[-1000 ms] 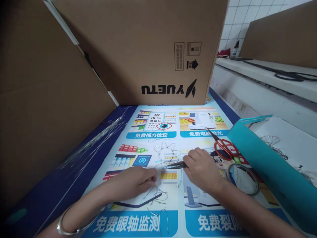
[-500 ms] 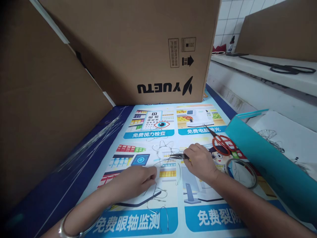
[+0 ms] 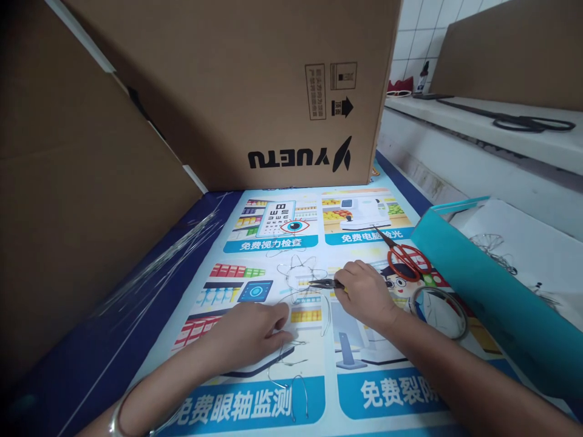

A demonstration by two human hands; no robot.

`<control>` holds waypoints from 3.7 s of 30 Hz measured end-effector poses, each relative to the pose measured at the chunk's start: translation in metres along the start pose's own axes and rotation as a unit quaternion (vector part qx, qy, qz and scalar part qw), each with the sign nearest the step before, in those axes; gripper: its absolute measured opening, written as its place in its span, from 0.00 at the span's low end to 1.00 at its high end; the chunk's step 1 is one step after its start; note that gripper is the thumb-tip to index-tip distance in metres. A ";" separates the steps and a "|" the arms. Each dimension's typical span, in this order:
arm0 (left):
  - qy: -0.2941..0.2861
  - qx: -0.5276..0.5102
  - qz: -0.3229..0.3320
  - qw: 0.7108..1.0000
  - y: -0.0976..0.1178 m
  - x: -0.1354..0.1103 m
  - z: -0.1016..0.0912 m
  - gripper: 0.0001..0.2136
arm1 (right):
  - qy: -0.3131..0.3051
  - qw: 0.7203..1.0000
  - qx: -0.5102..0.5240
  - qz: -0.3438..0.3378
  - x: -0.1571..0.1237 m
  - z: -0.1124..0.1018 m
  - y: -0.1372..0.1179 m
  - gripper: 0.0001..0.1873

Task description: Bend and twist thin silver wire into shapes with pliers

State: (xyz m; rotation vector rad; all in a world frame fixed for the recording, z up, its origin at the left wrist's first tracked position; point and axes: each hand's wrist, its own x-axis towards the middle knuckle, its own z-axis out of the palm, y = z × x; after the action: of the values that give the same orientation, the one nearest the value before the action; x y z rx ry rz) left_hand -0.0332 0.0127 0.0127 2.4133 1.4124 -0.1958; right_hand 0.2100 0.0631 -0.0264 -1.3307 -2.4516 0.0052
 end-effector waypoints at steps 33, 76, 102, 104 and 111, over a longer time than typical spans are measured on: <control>-0.029 -0.024 0.030 0.999 0.004 -0.009 -0.012 0.10 | 0.003 1.000 -0.011 -0.013 0.001 0.000 0.000 0.07; 0.014 0.031 -0.185 0.982 -0.050 -0.051 -0.006 0.13 | 0.046 0.995 0.077 0.034 -0.001 0.004 0.008 0.07; 0.136 -0.039 -0.181 0.973 -0.054 -0.047 -0.015 0.05 | -0.181 0.981 0.005 0.068 -0.002 -0.031 -0.041 0.10; 0.152 -0.038 -0.173 0.972 -0.058 -0.046 -0.015 0.05 | -0.209 0.974 -0.018 0.080 -0.002 -0.035 -0.046 0.10; 0.185 -0.060 -0.149 0.970 -0.061 -0.048 -0.022 0.08 | -0.285 0.954 -0.081 0.051 0.001 -0.048 -0.059 0.11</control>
State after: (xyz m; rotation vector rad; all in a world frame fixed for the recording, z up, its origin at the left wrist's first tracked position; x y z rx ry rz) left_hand -0.1111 0.0089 0.0339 2.2062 1.8879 0.2781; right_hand 0.1759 0.0228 0.0285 -1.7200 -2.8968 0.2531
